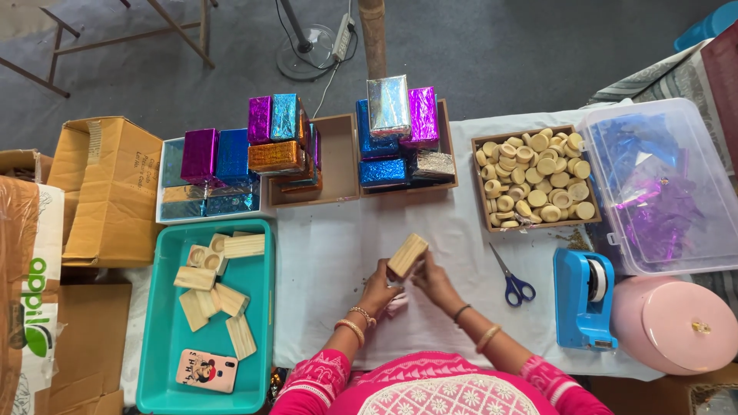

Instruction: Wrapping small wooden blocks in colorful decorative foil and securing them with tape.

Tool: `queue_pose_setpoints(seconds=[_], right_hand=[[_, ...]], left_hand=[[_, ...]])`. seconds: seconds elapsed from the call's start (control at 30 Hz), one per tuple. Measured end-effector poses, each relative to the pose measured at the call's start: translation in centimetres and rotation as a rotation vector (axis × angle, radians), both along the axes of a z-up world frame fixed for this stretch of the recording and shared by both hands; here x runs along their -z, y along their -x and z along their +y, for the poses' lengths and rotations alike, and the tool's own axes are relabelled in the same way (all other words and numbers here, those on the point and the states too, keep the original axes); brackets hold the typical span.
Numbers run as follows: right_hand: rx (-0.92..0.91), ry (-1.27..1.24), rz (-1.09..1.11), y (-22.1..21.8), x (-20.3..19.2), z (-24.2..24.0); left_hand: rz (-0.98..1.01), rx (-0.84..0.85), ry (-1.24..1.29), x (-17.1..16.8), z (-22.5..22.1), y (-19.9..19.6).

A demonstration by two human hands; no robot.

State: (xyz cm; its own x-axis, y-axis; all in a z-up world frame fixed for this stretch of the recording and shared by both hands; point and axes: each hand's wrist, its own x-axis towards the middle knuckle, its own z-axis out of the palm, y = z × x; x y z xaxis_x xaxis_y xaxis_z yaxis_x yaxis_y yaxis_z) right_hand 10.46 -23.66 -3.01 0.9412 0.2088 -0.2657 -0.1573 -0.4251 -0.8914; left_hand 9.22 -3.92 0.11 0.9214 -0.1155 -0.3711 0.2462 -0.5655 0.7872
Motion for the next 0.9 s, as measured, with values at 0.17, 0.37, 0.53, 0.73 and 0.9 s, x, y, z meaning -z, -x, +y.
queue_pose_setpoints(seconds=[0.17, 0.37, 0.53, 0.73, 0.9], right_hand=[[0.008, -0.028, -0.056, 0.4, -2.1, 3.2], [-0.126, -0.198, 0.140, 1.3, -1.5, 0.4], [-0.104, -0.635, 0.687, 4.2, -11.3, -0.7], [0.317, -0.641, 0.154, 2.4, -4.4, -8.4], [0.520, 0.534, -0.560, -0.2, -12.7, -17.4]], left_hand=[[-0.117, -0.046, 0.121, 2.8, -0.6, 0.5], [-0.052, -0.392, 0.258, 7.7, -1.3, 2.8], [-0.057, -0.383, 0.756, 1.6, -3.6, 2.5], [0.015, -0.254, 0.766, -4.4, -3.6, 1.9], [0.013, -0.288, 0.677, -2.0, -1.3, 4.0]])
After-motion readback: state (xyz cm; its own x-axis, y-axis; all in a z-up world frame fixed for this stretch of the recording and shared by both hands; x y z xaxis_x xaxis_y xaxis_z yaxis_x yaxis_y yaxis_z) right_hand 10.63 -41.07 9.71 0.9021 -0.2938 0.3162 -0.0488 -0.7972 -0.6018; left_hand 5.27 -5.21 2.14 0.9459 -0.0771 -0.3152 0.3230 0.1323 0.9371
